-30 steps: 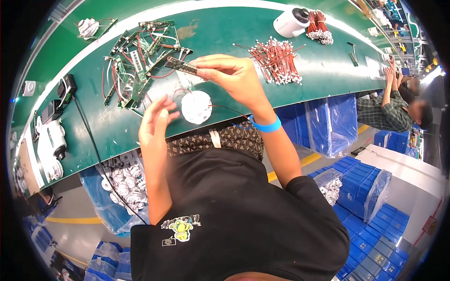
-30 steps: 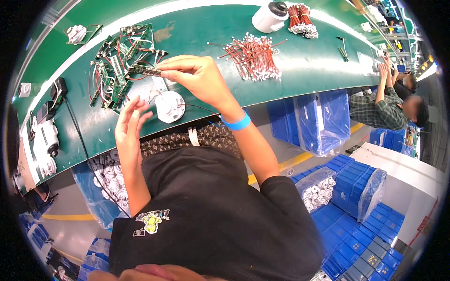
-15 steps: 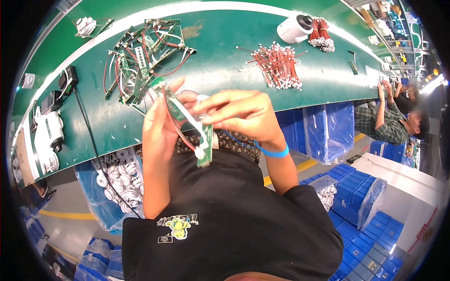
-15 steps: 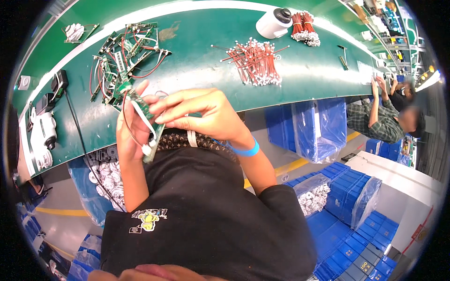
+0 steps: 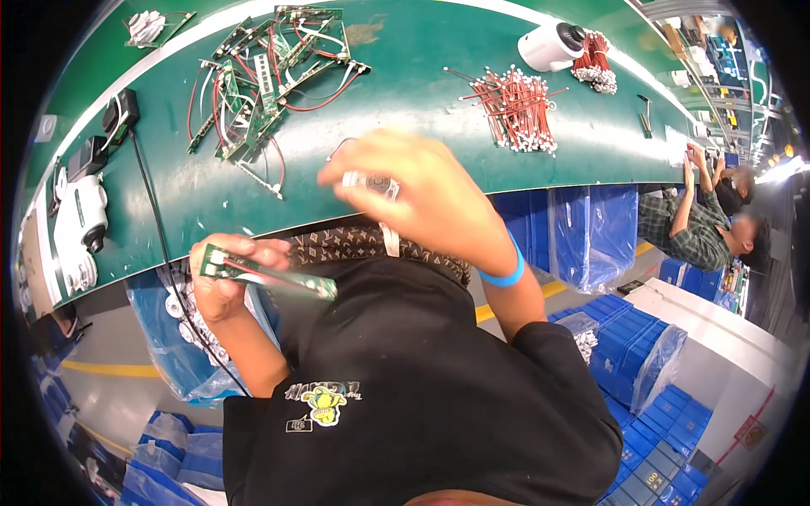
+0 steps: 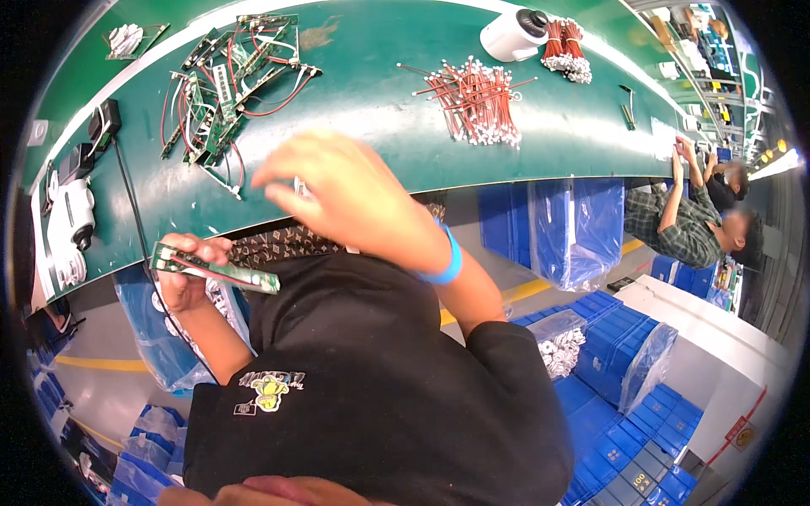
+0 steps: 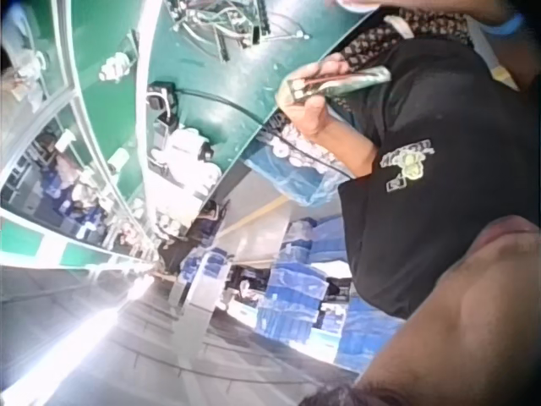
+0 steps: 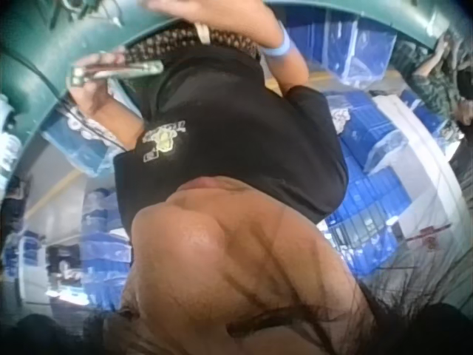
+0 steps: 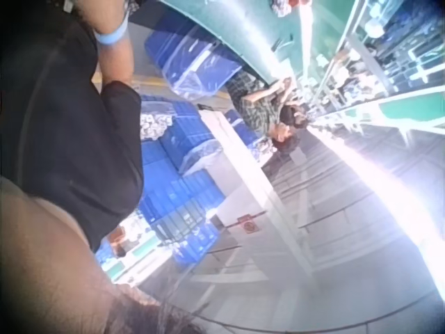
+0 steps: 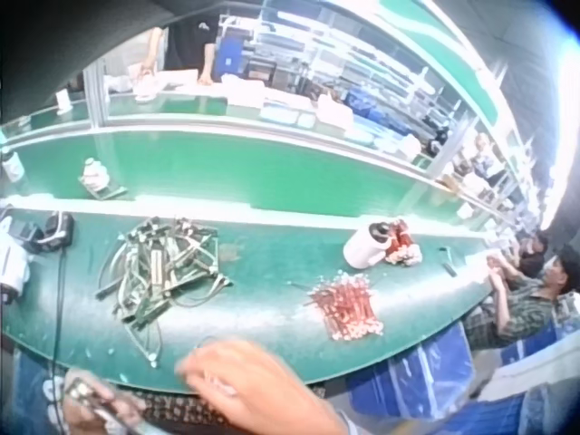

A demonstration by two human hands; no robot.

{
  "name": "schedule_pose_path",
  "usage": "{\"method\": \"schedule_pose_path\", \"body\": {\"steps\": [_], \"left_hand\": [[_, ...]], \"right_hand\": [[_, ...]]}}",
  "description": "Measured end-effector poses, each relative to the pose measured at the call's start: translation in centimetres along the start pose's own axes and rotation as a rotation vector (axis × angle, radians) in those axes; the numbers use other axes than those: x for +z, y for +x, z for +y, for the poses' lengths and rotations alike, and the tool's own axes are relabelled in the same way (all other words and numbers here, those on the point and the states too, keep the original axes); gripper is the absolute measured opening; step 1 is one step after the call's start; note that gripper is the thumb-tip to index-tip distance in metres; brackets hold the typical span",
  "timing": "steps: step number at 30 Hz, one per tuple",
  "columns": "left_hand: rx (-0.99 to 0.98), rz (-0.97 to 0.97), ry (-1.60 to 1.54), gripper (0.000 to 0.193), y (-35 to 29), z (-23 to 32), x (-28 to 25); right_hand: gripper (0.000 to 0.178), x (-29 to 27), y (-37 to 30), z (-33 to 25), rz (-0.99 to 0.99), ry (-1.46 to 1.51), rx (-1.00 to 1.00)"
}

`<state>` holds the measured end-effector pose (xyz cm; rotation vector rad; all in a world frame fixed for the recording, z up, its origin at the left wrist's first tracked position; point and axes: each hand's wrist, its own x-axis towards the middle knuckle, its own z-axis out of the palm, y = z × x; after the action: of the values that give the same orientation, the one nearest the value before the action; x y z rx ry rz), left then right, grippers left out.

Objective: Assembling light fixtures by connecting wiring to circuit boards and placing them into white plastic housings.

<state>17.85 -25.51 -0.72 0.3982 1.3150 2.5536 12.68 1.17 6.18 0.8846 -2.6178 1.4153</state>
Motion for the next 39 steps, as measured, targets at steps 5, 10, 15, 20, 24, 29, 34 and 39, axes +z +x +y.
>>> {"method": "schedule_pose_path", "body": {"steps": [5, 10, 15, 20, 24, 29, 34, 39], "left_hand": [[-0.107, -0.030, -0.134, 0.059, 0.0, -1.6, -0.4], [-0.246, 0.056, -0.062, 0.061, 1.4, -2.0, 2.3], [-0.184, 0.144, 0.113, 0.042, 2.4, -2.3, 3.4], [-0.096, 0.190, -0.035, 0.026, 2.4, -3.3, 2.2], [-0.143, 0.425, -0.167, 0.018, 3.7, -4.7, 4.4], [0.041, 0.675, -0.160, 0.016, 4.8, -6.5, 4.7], [-0.294, -0.167, 0.976, 0.020, -1.9, -11.8, 4.4], [-0.342, -0.204, 0.815, 0.039, 0.4, -10.0, 5.5]], "right_hand": [[0.012, 3.2, 2.9, 3.8, -0.244, -0.565, 0.074], [0.005, 4.4, 4.4, 5.4, -0.329, -0.658, -0.009], [0.009, 3.2, 5.2, 5.3, -0.207, -0.358, 0.040], [0.011, 1.2, 3.3, 2.9, 0.168, 0.249, 0.112], [0.016, 1.4, 2.0, 2.8, 0.259, 0.350, 0.163], [0.030, 1.6, 1.6, 2.8, 0.314, 0.470, 0.201], [0.015, 1.6, 1.2, 3.2, 0.466, 0.302, 0.105], [0.013, 1.5, 0.5, 4.4, 0.543, 0.174, 0.017]]}}
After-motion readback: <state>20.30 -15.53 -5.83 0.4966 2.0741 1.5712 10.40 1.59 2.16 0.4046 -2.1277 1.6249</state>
